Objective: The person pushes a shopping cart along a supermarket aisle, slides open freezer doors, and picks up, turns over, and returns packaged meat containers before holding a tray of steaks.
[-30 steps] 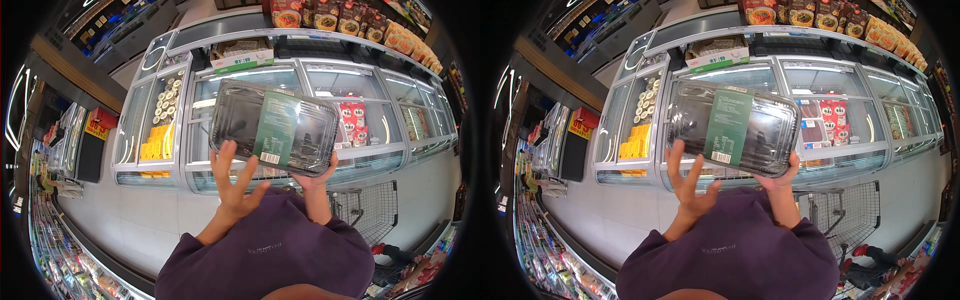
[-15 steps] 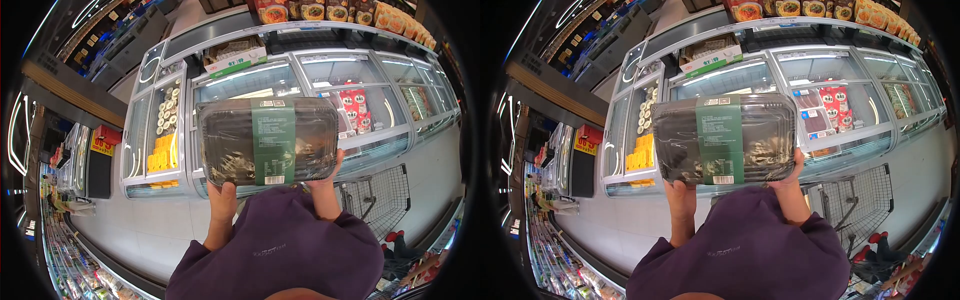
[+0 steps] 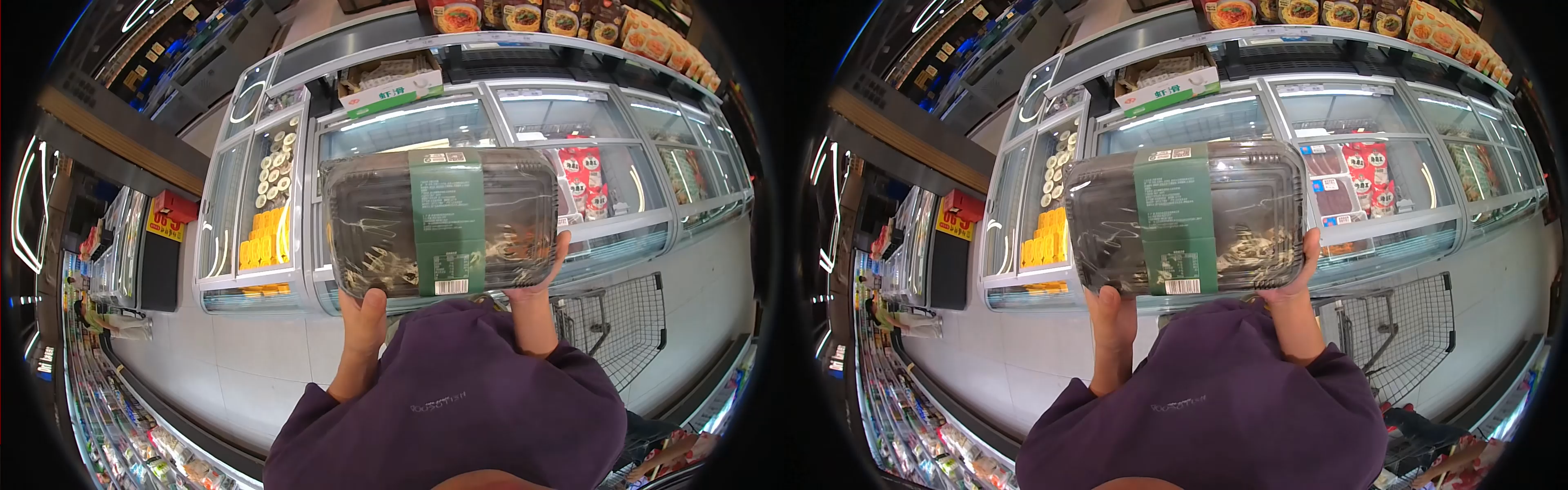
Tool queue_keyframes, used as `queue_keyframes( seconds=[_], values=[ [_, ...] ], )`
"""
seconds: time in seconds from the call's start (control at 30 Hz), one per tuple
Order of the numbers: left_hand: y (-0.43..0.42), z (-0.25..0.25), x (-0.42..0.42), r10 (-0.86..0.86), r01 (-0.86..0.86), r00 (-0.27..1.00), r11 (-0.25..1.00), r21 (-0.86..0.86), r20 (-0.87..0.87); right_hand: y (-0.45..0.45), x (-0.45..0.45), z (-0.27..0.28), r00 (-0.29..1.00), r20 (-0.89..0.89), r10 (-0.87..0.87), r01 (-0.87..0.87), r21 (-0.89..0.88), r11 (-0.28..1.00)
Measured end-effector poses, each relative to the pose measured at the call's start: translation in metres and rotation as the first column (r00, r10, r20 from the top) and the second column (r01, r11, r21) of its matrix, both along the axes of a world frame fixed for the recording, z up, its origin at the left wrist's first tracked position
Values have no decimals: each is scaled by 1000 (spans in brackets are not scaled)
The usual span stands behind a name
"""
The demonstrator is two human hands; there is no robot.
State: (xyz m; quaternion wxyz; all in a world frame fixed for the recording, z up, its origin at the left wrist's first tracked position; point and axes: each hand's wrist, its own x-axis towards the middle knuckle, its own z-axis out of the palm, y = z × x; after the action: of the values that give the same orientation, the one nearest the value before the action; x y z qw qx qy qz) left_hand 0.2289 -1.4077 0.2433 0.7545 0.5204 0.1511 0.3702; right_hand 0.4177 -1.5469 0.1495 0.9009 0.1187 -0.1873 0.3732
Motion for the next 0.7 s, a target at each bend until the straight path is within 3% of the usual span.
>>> queue_keyframes(
  seconds=[0.7],
  values=[
    [2,1,-1,17,-17,1000,999,29,3,3,5,9,999,40,26,-26,22,999]
  ],
)
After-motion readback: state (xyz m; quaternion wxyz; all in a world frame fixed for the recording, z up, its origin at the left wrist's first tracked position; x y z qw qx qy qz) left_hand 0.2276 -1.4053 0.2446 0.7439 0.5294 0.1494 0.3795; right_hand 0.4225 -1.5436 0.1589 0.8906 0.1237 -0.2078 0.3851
